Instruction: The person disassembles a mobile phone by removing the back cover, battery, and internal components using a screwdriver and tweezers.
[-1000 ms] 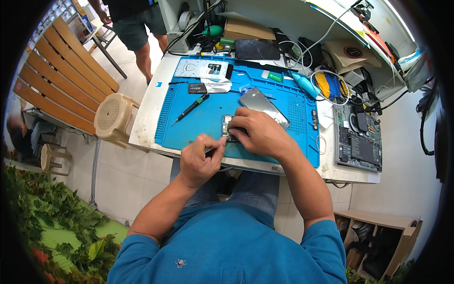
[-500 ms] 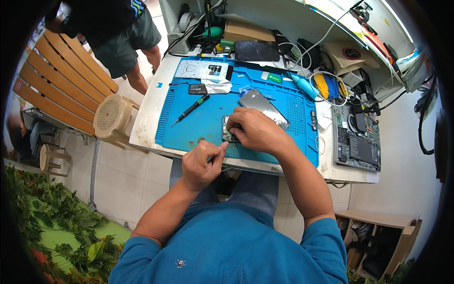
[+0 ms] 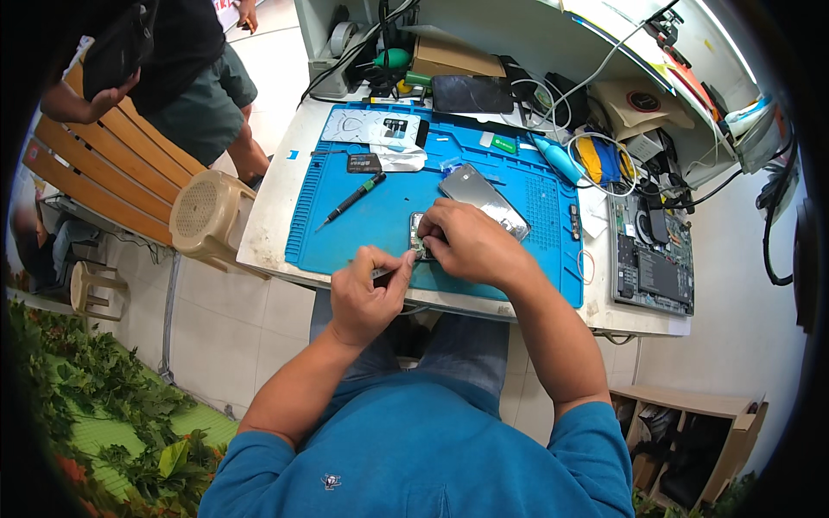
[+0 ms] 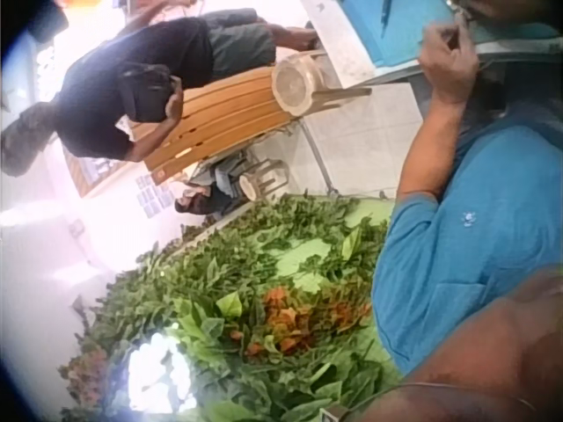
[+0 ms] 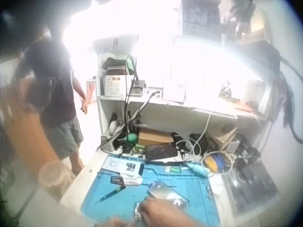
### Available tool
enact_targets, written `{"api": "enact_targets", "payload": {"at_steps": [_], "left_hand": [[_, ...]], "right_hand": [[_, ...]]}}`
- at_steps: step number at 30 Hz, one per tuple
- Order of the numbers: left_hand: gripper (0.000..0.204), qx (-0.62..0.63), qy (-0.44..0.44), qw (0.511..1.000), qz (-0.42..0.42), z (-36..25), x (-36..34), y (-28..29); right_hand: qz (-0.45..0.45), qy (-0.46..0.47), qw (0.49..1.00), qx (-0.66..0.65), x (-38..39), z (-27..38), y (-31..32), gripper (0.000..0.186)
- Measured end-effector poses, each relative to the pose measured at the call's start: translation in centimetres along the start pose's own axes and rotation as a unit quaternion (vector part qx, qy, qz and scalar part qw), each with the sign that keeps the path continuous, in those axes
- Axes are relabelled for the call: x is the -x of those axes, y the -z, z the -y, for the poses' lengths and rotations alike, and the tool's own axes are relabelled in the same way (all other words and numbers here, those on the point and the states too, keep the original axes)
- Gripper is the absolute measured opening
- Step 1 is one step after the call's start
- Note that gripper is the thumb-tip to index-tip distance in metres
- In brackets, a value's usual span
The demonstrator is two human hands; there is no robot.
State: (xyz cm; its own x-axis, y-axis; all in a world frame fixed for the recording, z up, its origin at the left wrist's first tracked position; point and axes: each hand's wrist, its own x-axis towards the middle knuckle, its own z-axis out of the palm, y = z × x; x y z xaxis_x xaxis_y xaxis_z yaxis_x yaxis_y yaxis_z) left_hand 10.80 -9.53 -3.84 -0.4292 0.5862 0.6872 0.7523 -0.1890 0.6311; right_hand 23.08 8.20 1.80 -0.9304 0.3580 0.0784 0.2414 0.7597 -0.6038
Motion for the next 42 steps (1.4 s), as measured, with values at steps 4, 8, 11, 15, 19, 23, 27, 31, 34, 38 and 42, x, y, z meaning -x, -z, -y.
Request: {"api": "enact_targets", "payload": {"at_steps": [4, 8, 11, 15, 19, 23, 27, 31, 34, 38, 42], "left_hand": [[0.032, 0.021, 0.015, 1.0, -0.002, 0.1, -0.3, -0.1], [0.032, 0.029, 0.025, 0.999, -0.002, 0.1, -0.6, -0.1], [0.032, 0.025, 0.01, 1.0, 0.003, 0.3, -0.2, -0.2], [0.033, 0.02, -0.058, 0.998, -0.005, 0.8, 0.5, -0.6], [0.034, 0.029, -0.059, 0.998, -0.015, 0.8, 0.8, -0.9], [0.036, 0.029, 0.023, 0.999, -0.025, 0.1, 0.0, -0.8], [0.037, 0.005, -0.032, 0.999, -0.022, 0.4, 0.5, -0.7], [0.039, 0.019, -0.058, 0.998, -0.034, 0.8, 0.9, -0.9], [0.04, 0.034, -0.076, 0.996, -0.027, 0.9, 0.8, -0.8], [0.041, 0.026, -0.06, 0.998, -0.019, 0.8, 0.9, -0.7], [0.041, 0.02, -0.069, 0.997, -0.021, 0.9, 0.9, -0.8]], "right_hand": [[-0.002, -0.018, 1.0, -0.017, 0.0, 0.0, 0.1, 0.01], [-0.001, -0.026, 0.999, -0.034, 0.0, -0.2, 0.1, 0.011], [-0.006, -0.043, 0.997, -0.057, -0.1, -0.4, 0.1, 0.013], [-0.002, -0.063, 0.994, -0.085, 0.0, -0.3, 0.4, 0.015], [-0.001, -0.026, 0.997, -0.071, 0.2, -0.5, 0.7, 0.014], [-0.003, 0.003, 0.998, -0.062, 0.1, -0.8, 0.5, 0.012], [0.024, 0.006, 0.999, -0.041, -0.3, -0.7, 0.6, 0.013], [0.075, -0.018, 0.997, -0.028, -1.2, -0.7, 1.1, 0.015], [0.074, -0.008, 0.997, -0.009, -1.5, -1.2, 0.9, 0.018], [0.125, -0.097, 0.987, -0.04, -2.4, 0.1, 1.8, 0.022], [0.131, -0.112, 0.984, -0.047, -2.7, 0.0, 1.8, 0.022]]}}
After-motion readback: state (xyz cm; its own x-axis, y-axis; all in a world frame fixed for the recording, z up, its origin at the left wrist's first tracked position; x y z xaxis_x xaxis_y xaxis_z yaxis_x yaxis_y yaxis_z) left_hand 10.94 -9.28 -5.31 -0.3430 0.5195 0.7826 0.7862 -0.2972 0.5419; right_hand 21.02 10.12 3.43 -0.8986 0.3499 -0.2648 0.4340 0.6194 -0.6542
